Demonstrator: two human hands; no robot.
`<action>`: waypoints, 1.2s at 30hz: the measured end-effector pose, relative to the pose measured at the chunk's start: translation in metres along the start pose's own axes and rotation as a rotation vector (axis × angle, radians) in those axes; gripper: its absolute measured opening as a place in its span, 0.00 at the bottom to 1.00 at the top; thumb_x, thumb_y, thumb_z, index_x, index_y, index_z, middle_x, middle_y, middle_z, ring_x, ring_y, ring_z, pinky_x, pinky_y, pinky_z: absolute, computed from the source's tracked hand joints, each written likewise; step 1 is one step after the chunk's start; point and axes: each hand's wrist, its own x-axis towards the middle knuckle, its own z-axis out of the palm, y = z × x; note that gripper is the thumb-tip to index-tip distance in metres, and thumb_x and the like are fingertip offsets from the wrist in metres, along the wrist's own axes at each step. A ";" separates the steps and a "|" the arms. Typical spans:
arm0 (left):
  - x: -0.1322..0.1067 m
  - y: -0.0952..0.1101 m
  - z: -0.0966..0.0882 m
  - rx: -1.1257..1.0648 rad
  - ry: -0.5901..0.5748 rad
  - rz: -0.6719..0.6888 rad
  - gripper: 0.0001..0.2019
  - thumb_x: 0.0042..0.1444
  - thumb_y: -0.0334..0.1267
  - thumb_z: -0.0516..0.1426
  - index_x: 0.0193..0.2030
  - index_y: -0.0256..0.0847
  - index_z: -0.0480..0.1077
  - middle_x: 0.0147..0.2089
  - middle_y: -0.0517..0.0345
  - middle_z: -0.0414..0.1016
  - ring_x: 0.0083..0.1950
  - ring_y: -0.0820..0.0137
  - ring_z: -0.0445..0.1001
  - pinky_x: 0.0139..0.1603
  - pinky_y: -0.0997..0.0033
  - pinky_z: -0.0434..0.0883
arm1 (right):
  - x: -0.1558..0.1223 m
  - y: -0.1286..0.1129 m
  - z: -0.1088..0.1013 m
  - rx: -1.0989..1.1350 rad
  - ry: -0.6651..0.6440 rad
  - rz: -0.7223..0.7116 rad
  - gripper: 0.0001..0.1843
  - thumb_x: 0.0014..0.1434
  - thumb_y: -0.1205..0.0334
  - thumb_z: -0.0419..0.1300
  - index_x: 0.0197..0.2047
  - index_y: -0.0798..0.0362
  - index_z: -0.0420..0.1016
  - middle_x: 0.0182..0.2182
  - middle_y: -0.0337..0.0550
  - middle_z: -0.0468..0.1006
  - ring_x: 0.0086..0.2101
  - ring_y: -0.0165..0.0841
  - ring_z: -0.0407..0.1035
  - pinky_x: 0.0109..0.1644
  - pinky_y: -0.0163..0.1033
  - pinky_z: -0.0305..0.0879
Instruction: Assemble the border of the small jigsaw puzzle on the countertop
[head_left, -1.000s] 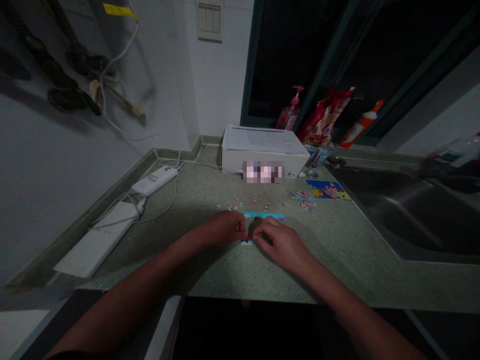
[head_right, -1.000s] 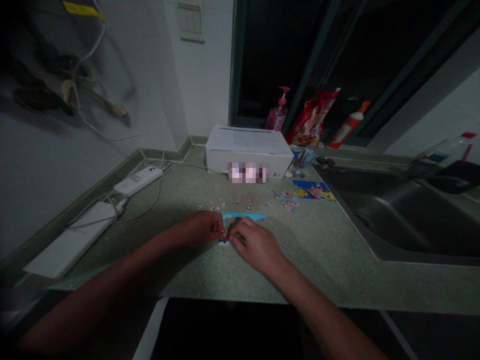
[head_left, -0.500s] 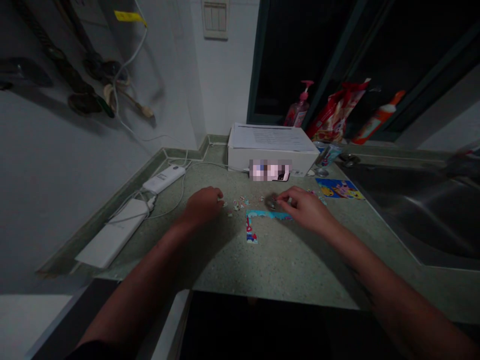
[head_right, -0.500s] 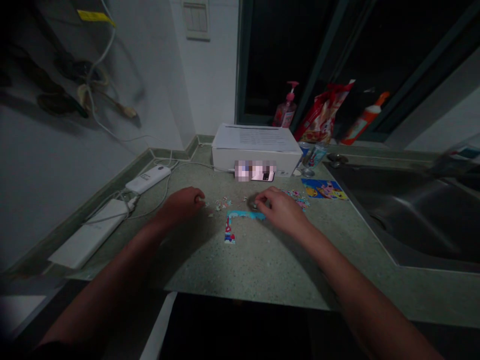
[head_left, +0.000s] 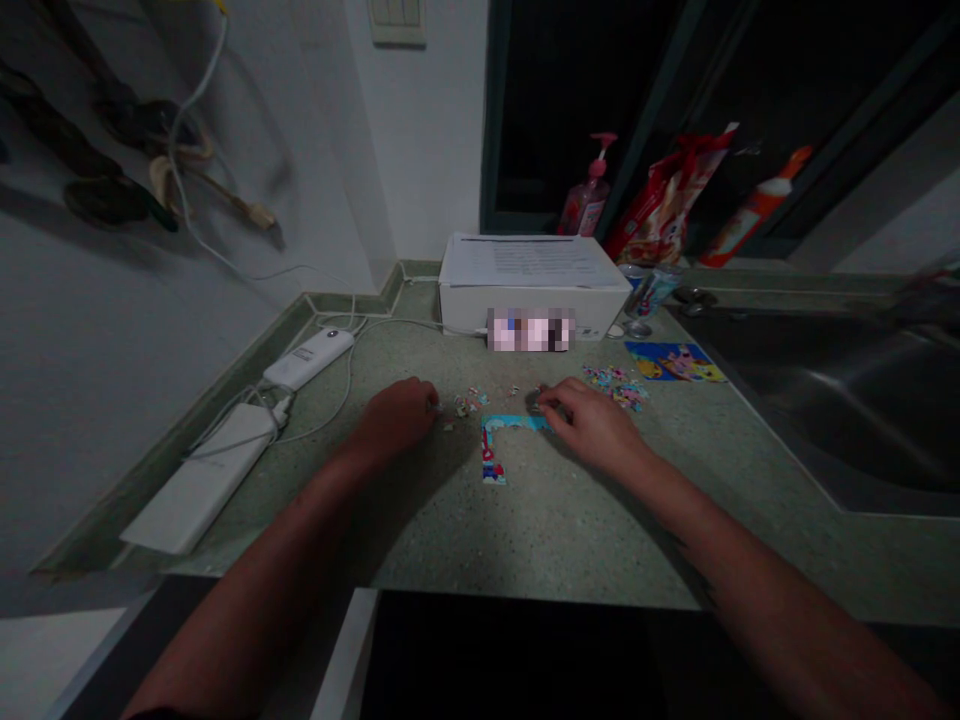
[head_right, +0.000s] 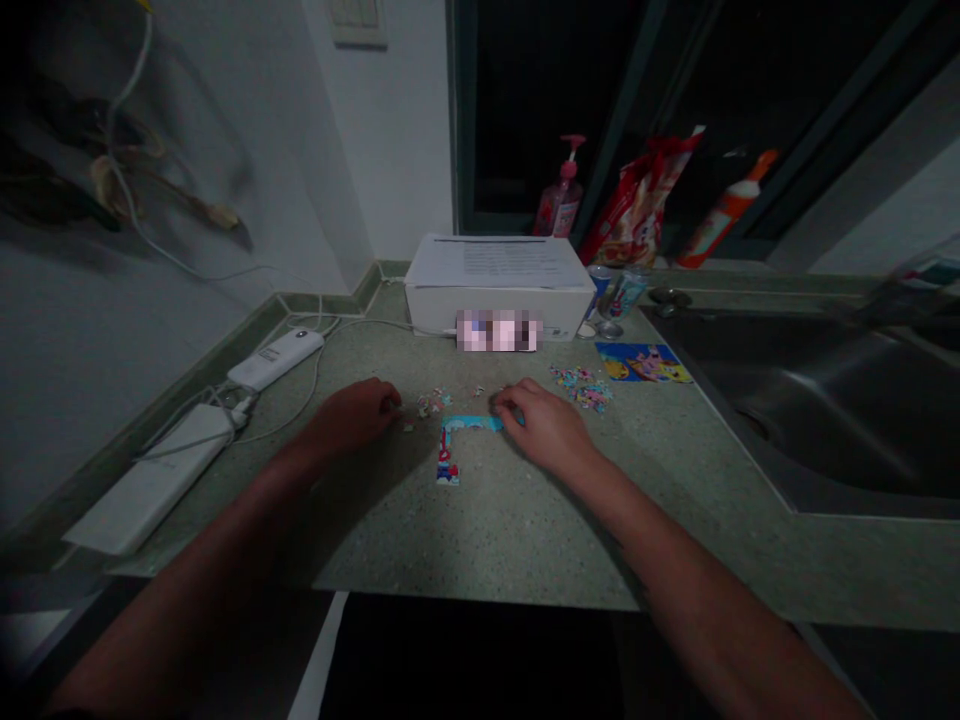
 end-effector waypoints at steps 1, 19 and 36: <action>0.001 0.000 0.001 -0.004 0.001 0.001 0.09 0.67 0.36 0.59 0.48 0.41 0.80 0.49 0.45 0.83 0.48 0.57 0.80 0.48 0.62 0.71 | 0.000 -0.002 0.000 -0.007 -0.011 -0.003 0.11 0.73 0.61 0.57 0.47 0.49 0.83 0.43 0.48 0.82 0.42 0.41 0.78 0.45 0.44 0.70; 0.002 0.021 0.007 -0.816 -0.024 0.067 0.03 0.61 0.33 0.63 0.42 0.41 0.77 0.44 0.53 0.86 0.44 0.66 0.83 0.51 0.64 0.77 | -0.008 -0.033 0.008 0.113 -0.057 -0.110 0.10 0.73 0.62 0.60 0.53 0.45 0.82 0.48 0.46 0.83 0.46 0.40 0.79 0.50 0.44 0.74; -0.001 0.041 0.030 -1.002 -0.220 0.179 0.05 0.60 0.38 0.65 0.40 0.42 0.75 0.41 0.52 0.85 0.42 0.65 0.81 0.48 0.63 0.77 | -0.015 -0.045 0.012 0.146 -0.092 -0.258 0.12 0.73 0.61 0.63 0.58 0.45 0.80 0.50 0.46 0.82 0.42 0.36 0.78 0.45 0.41 0.73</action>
